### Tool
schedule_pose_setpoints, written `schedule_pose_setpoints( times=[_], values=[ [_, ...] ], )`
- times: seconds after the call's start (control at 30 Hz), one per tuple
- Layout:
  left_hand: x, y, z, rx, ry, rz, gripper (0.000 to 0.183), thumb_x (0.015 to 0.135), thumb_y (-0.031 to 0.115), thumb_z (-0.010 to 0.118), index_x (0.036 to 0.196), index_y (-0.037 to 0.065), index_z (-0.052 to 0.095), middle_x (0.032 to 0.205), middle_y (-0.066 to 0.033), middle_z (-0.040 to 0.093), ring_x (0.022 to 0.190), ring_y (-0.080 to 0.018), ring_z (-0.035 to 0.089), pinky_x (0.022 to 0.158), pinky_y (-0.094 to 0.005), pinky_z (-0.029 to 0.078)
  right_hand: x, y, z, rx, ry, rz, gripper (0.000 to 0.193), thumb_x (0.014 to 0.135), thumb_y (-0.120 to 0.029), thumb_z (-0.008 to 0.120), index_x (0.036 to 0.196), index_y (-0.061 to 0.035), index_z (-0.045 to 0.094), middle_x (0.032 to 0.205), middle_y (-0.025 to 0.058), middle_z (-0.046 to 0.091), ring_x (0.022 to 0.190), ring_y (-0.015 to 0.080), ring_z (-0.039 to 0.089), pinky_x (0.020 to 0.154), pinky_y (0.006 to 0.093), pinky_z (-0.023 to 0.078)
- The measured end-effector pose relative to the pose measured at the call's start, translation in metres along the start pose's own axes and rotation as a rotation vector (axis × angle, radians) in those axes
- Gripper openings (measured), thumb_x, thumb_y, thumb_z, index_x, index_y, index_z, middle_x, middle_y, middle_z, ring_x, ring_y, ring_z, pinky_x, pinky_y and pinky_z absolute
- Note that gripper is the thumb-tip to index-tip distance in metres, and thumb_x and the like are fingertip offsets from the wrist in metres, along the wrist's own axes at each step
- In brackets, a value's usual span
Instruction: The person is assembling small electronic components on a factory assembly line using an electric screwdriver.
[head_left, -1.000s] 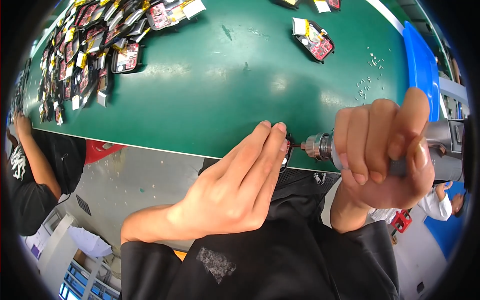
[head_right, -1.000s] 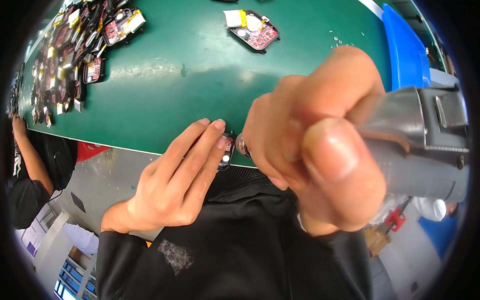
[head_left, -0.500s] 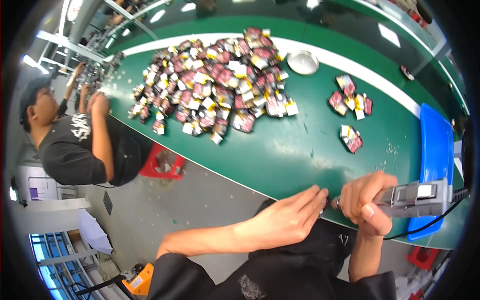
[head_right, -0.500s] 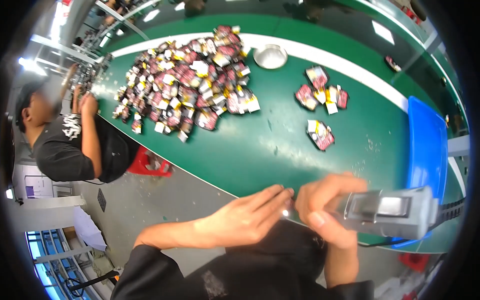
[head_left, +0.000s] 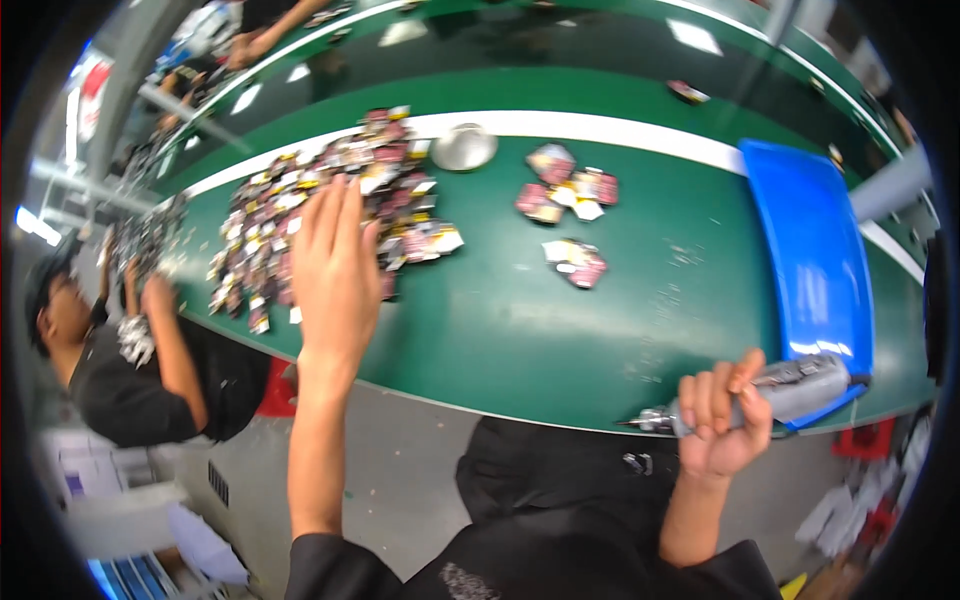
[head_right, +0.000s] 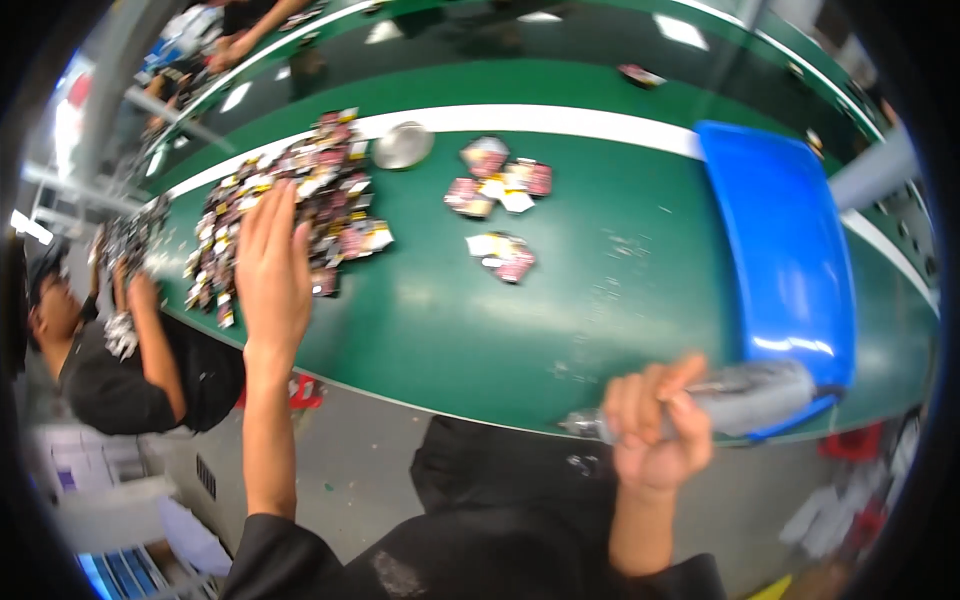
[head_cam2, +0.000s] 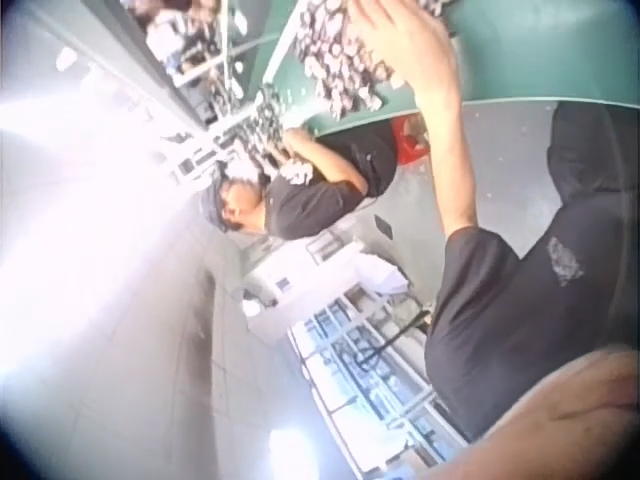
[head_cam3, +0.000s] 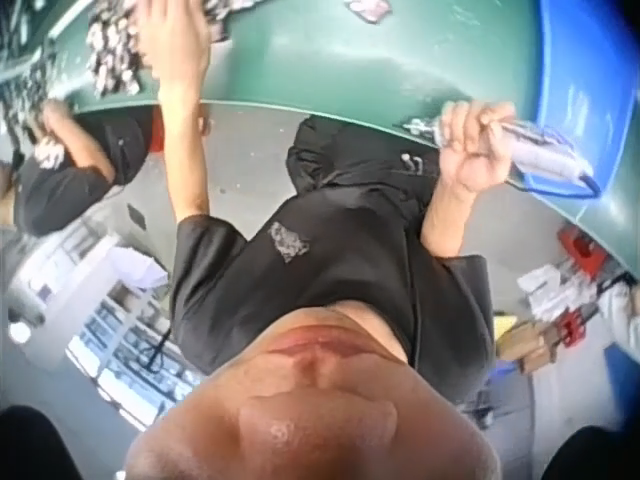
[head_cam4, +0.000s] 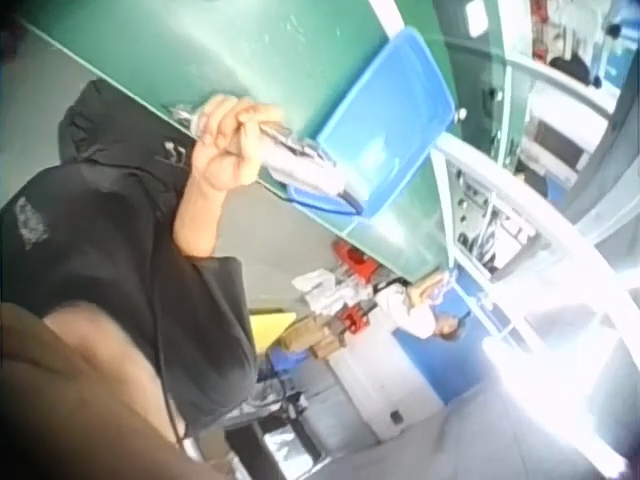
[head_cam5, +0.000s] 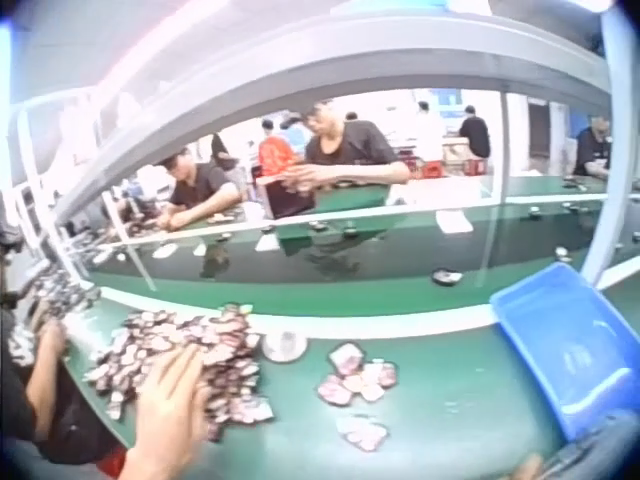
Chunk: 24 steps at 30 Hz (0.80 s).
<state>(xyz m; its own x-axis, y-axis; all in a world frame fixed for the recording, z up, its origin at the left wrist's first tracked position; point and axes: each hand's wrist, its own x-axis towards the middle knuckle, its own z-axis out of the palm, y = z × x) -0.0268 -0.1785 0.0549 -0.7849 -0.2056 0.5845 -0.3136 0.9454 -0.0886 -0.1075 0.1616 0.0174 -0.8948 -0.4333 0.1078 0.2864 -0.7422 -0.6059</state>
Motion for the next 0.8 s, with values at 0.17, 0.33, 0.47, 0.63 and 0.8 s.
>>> schedule_pose_setpoints(
  times=[0.17, 0.33, 0.47, 0.63, 0.8],
  values=[
    [0.004, 0.104, 0.008, -0.470, -0.098, 0.245, 0.041, 0.071, -0.004, 0.071, 0.110, 0.001, 0.062, 0.115, -0.0141, 0.059, 0.106, -0.0350, 0.057, 0.089, -0.0436, 0.047, -0.004, -0.006, -0.017, 0.082, 0.066, 0.038, 0.008, 0.089, -0.015, 0.047, 0.090, -0.0076, 0.047, 0.053, -0.0001, 0.038, 0.043, 0.0113, 0.036, 0.052, 0.0301, 0.037],
    [0.045, 0.186, 0.048, -0.594, -0.134, 0.478, 0.026, 0.071, -0.002, 0.068, 0.096, -0.002, 0.063, 0.098, -0.0106, 0.058, 0.090, -0.0283, 0.058, 0.075, -0.0388, 0.050, -0.006, -0.009, -0.025, 0.115, -0.003, 0.080, 0.007, 0.089, -0.014, 0.048, 0.093, -0.0075, 0.047, 0.054, 0.0002, 0.041, 0.044, 0.0122, 0.041, 0.056, 0.0303, 0.039],
    [0.068, 0.195, 0.057, -0.465, -0.259, 0.619, 0.021, 0.071, -0.002, 0.058, 0.091, -0.003, 0.064, 0.090, -0.0109, 0.055, 0.086, -0.0266, 0.056, 0.071, -0.0363, 0.051, -0.007, -0.014, -0.023, 0.142, 0.000, 0.115, 0.009, 0.088, -0.016, 0.049, 0.087, -0.0076, 0.045, 0.053, -0.0002, 0.039, 0.044, 0.0119, 0.041, 0.055, 0.0300, 0.041],
    [0.072, 0.198, 0.065, -0.368, -0.236, 0.791, 0.017, 0.071, -0.001, 0.062, 0.088, -0.003, 0.062, 0.088, -0.0101, 0.055, 0.083, -0.0255, 0.056, 0.070, -0.0360, 0.050, -0.004, -0.014, -0.025, 0.182, 0.024, 0.137, 0.009, 0.087, -0.016, 0.051, 0.086, -0.0080, 0.046, 0.053, -0.0002, 0.040, 0.045, 0.0121, 0.042, 0.056, 0.0300, 0.041],
    [0.076, 0.198, 0.069, -0.637, -0.261, 0.609, 0.011, 0.080, 0.003, 0.064, 0.089, -0.001, 0.061, 0.085, -0.0096, 0.057, 0.082, -0.0270, 0.057, 0.071, -0.0363, 0.051, -0.004, -0.013, -0.028, 0.216, -0.001, 0.139, 0.007, 0.088, -0.015, 0.051, 0.088, -0.0083, 0.047, 0.054, 0.0005, 0.042, 0.045, 0.0126, 0.043, 0.056, 0.0303, 0.041]
  ],
)
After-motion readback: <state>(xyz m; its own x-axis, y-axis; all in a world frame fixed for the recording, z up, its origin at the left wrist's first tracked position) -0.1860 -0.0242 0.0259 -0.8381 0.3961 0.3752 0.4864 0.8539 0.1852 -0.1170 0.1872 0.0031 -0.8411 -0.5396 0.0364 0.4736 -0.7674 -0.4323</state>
